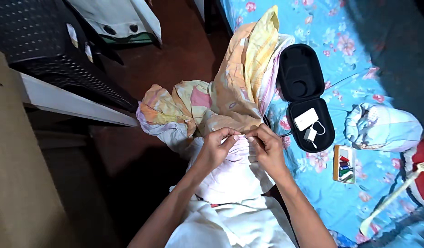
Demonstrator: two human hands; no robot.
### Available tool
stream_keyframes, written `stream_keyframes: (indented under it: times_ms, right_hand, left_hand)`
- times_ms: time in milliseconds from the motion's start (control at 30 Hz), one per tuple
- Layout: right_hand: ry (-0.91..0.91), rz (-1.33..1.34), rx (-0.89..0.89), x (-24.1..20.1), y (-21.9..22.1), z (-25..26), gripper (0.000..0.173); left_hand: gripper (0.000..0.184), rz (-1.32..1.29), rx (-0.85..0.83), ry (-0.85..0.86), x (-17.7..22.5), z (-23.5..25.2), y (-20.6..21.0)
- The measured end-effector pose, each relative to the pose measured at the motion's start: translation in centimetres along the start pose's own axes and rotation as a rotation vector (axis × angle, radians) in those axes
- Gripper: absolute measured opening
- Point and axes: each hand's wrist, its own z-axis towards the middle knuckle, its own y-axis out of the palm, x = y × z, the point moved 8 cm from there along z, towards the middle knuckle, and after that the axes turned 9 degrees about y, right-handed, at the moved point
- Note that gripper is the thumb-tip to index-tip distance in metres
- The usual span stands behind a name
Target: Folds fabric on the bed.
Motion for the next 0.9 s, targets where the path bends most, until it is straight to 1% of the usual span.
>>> stream_keyframes:
  times_ms: [67, 200, 500, 700, 800, 900]
  right_hand:
    - [-0.007, 0.006, -0.016, 0.0, -0.1, 0.0, 0.015]
    - [-0.037, -0.005, -0.025, -0.1, -0.2, 0.2, 0.016]
    - [0.021, 0.153, -0.075, 0.8, -0.4, 0.4, 0.016]
    - [0.131, 0.303, -0.060, 1.4, -0.3, 0.3, 0.015]
    - [0.150, 0.339, -0.041, 1.5, -0.3, 0.1, 0.015]
    - [0.145, 0.340, -0.039, 1.5, -0.3, 0.0, 0.015]
  left_hand:
    - [0.012, -0.050, -0.043, -0.001, -0.4, 0.2, 0.2]
    - [0.010, -0.104, -0.046, -0.006, -0.6, 0.3, 0.5]
    - [0.012, -0.325, -0.030, -0.146, -1.4, 0.4, 1.1]
    - [0.013, -0.420, -0.048, -0.152, -1.3, 0.6, 1.5]
    - [0.013, -0.434, -0.043, -0.140, -1.4, 0.6, 1.6]
    - [0.010, -0.395, -0.032, -0.116, -1.3, 0.5, 1.7]
